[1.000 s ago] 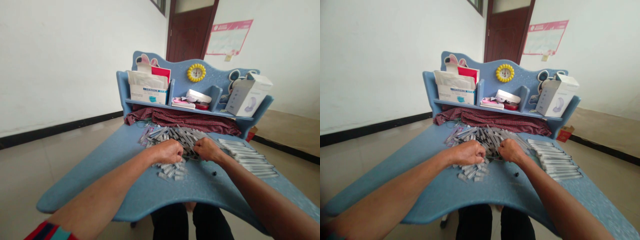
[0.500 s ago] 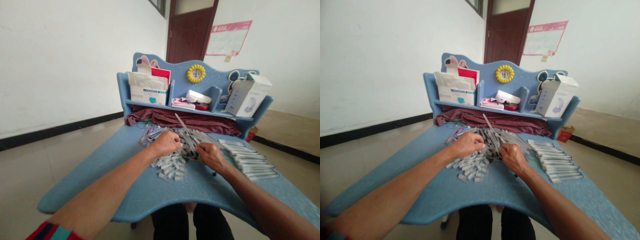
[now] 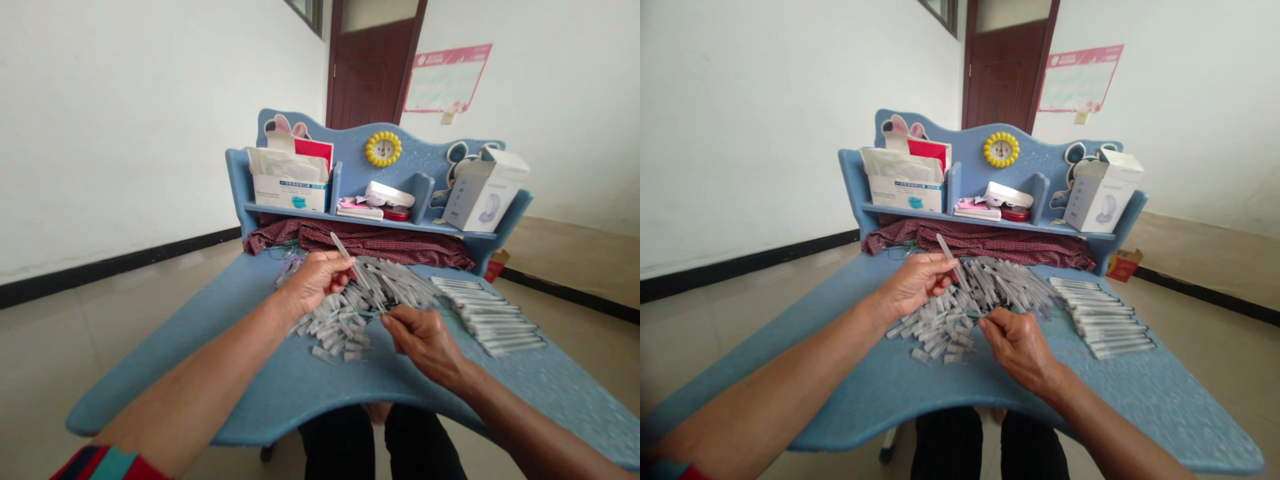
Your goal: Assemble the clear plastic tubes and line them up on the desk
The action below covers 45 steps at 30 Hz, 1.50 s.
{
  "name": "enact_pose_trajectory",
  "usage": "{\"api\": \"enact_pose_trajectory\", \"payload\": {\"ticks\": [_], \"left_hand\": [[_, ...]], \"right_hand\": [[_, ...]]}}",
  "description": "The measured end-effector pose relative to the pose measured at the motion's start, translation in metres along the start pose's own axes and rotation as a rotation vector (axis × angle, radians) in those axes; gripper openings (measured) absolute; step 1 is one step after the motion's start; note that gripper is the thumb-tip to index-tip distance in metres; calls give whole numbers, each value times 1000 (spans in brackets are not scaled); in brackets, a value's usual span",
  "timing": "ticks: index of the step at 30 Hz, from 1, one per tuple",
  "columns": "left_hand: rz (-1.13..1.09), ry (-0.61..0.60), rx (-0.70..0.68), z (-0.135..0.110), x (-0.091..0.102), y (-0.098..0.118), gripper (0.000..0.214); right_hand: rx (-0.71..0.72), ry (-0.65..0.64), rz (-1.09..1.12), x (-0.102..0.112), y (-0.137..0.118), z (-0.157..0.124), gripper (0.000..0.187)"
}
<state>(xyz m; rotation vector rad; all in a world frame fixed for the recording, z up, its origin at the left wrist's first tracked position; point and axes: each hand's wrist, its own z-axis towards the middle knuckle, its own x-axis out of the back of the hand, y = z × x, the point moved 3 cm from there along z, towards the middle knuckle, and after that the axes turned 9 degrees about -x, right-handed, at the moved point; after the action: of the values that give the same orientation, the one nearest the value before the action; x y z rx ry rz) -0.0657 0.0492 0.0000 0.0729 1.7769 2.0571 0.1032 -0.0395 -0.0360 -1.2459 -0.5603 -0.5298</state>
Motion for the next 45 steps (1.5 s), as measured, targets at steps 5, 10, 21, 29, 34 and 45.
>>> {"api": "enact_pose_trajectory", "payload": {"ticks": [5,10,21,29,34,45], "left_hand": [[-63,-90,94,-6,-10,-7,12],[-142,-152,166,-8,-14,-12,12],[-381,-75,184,-13,-22,-2,19],[-432,-23,163,-7,-16,1,23],[-386,-30,152,-5,-16,-3,21],[-333,-43,123,-4,-14,-6,17]], "right_hand": [[109,131,-109,12,-12,3,30],[197,197,-157,18,-20,11,30],[250,84,0,30,-45,34,44],[50,-142,-517,46,3,8,18],[-36,-179,-799,40,36,-7,10],[-42,-244,-742,39,38,-1,19]]}}
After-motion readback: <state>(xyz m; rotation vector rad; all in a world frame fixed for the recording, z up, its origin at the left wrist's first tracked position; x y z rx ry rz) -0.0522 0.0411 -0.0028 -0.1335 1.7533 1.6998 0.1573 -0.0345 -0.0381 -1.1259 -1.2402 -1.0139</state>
